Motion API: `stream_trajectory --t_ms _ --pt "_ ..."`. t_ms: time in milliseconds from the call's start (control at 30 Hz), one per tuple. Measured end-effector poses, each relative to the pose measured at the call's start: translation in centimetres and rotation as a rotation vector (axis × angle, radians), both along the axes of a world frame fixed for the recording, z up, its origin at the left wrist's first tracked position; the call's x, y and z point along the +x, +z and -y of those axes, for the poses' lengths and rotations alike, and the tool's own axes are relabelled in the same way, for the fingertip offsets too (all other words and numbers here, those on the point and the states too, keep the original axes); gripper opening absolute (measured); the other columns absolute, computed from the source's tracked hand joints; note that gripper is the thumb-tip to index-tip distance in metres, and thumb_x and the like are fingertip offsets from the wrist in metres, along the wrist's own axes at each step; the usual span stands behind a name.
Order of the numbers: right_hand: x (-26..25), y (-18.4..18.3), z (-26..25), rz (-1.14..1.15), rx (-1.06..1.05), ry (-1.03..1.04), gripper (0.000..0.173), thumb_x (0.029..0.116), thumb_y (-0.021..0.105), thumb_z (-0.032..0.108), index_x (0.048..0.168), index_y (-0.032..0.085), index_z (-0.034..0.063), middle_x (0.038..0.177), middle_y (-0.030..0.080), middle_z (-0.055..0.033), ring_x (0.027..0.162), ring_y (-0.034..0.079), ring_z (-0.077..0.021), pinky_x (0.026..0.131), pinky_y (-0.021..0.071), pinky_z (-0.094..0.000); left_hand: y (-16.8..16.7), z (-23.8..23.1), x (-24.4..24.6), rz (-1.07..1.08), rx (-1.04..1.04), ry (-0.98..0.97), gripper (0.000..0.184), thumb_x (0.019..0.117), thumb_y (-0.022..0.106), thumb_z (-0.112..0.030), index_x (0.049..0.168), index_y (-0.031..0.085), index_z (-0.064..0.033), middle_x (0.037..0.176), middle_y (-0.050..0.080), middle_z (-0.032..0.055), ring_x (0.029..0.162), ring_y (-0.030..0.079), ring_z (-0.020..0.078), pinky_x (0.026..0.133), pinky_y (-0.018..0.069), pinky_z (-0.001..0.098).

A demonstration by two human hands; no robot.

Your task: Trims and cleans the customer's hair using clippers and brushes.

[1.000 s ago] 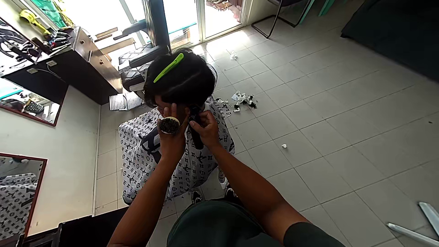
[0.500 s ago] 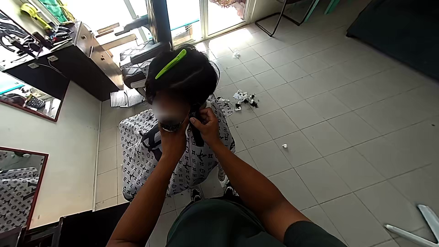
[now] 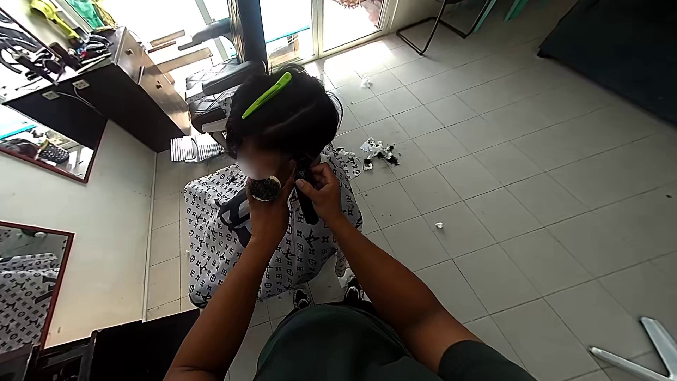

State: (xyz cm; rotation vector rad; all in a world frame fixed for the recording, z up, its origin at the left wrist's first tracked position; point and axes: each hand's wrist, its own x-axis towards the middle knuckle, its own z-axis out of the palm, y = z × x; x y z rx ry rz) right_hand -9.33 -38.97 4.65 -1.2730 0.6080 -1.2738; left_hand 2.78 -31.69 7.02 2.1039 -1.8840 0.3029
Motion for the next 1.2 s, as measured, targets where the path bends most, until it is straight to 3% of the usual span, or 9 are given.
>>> stream_trajectory --t_ms 100,167,233,333,400,667,833,1000,1200 --pt "-0.1 0.1 0.1 -0.019 -0.020 0.017 0.030 0.0871 0.075 0.009 0.109 0.055 0.0085 0.086 0.068 0.0016 0.073 0.065 -0.0003 0.065 0.0549 -0.0180 2.9 -0.3 -1.6 -0.060 0.087 -0.001 0.040 0.0960 0.065 -0.006 0.136 0.066 -0.0076 0.153 0.046 0.0270 0.146 0.035 0.0475 0.114 0.0245 0.0660" --pt "-0.2 0.1 0.2 -0.031 -0.036 0.030 0.029 0.0858 0.076 0.008 0.108 0.056 0.0082 0.085 0.069 0.0020 0.072 0.065 0.0001 0.064 0.0545 -0.0176 4.3 -0.4 -2.3 -0.080 0.166 0.004 0.032 0.1010 0.059 -0.008 0.131 0.068 -0.0014 0.144 0.053 0.0319 0.141 0.041 0.0490 0.114 0.0250 0.0648" --pt "-0.3 0.1 0.2 -0.048 -0.037 0.036 0.030 0.0853 0.076 0.009 0.107 0.056 0.0078 0.084 0.068 0.0016 0.071 0.065 -0.0005 0.064 0.0545 -0.0182 2.4 -0.4 -1.4 -0.048 0.107 0.009 0.037 0.0974 0.064 -0.007 0.135 0.068 -0.0076 0.152 0.048 0.0269 0.145 0.039 0.0455 0.115 0.0253 0.0656" --pt "-0.3 -0.1 0.1 -0.045 -0.023 0.022 0.030 0.0867 0.075 0.011 0.108 0.055 0.0077 0.084 0.066 0.0004 0.071 0.064 -0.0019 0.064 0.0545 -0.0190 -0.3 0.0 0.2 -0.006 -0.005 -0.010 0.067 0.0863 0.075 -0.004 0.148 0.057 -0.0231 0.171 0.018 0.0131 0.157 0.013 0.0383 0.118 0.0198 0.0678" --pt "-0.3 -0.1 0.1 -0.041 -0.011 0.011 0.030 0.0871 0.076 0.012 0.109 0.055 0.0086 0.084 0.066 0.0006 0.070 0.063 -0.0017 0.063 0.0537 -0.0186 -0.4 0.1 0.3 0.003 -0.021 -0.014 0.073 0.0850 0.076 -0.004 0.151 0.054 -0.0263 0.172 0.015 0.0115 0.158 0.012 0.0377 0.117 0.0205 0.0671" --pt "-0.9 0.4 0.5 -0.128 -0.012 0.074 0.033 0.0853 0.078 0.012 0.110 0.057 0.0068 0.084 0.066 -0.0019 0.070 0.063 -0.0036 0.063 0.0535 -0.0194 -1.0 0.2 0.5 0.004 -0.091 -0.051 0.051 0.0829 0.077 -0.003 0.131 0.070 -0.0169 0.170 0.022 0.0158 0.156 0.018 0.0402 0.117 0.0221 0.0678" --pt "-0.9 0.3 0.5 -0.126 -0.014 0.037 0.033 0.0867 0.077 0.013 0.111 0.055 0.0080 0.082 0.065 0.0002 0.066 0.060 -0.0012 0.059 0.0509 -0.0170 -0.9 0.2 0.5 -0.023 -0.134 -0.077 0.075 0.0803 0.077 0.001 0.148 0.057 -0.0241 0.172 0.014 0.0114 0.158 0.012 0.0365 0.118 0.0197 0.0667" --pt "-1.3 0.6 1.0 -0.187 -0.047 0.095 0.033 0.0852 0.079 0.013 0.109 0.057 0.0076 0.085 0.067 -0.0024 0.069 0.062 -0.0045 0.061 0.0530 -0.0196 -1.0 0.3 0.5 -0.025 -0.116 -0.071 0.043 0.0839 0.076 -0.002 0.126 0.072 -0.0130 0.171 0.017 0.0153 0.158 0.014 0.0381 0.119 0.0195 0.0665" --pt "-1.6 0.4 1.3 -0.204 -0.066 0.087 0.035 0.0854 0.078 0.015 0.111 0.056 0.0073 0.087 0.067 -0.0022 0.073 0.064 -0.0046 0.063 0.0533 -0.0207 -1.1 0.3 0.4 -0.065 -0.120 -0.059 0.056 0.0864 0.074 -0.002 0.138 0.066 -0.0217 0.172 0.015 0.0112 0.158 0.011 0.0354 0.119 0.0173 0.0671"
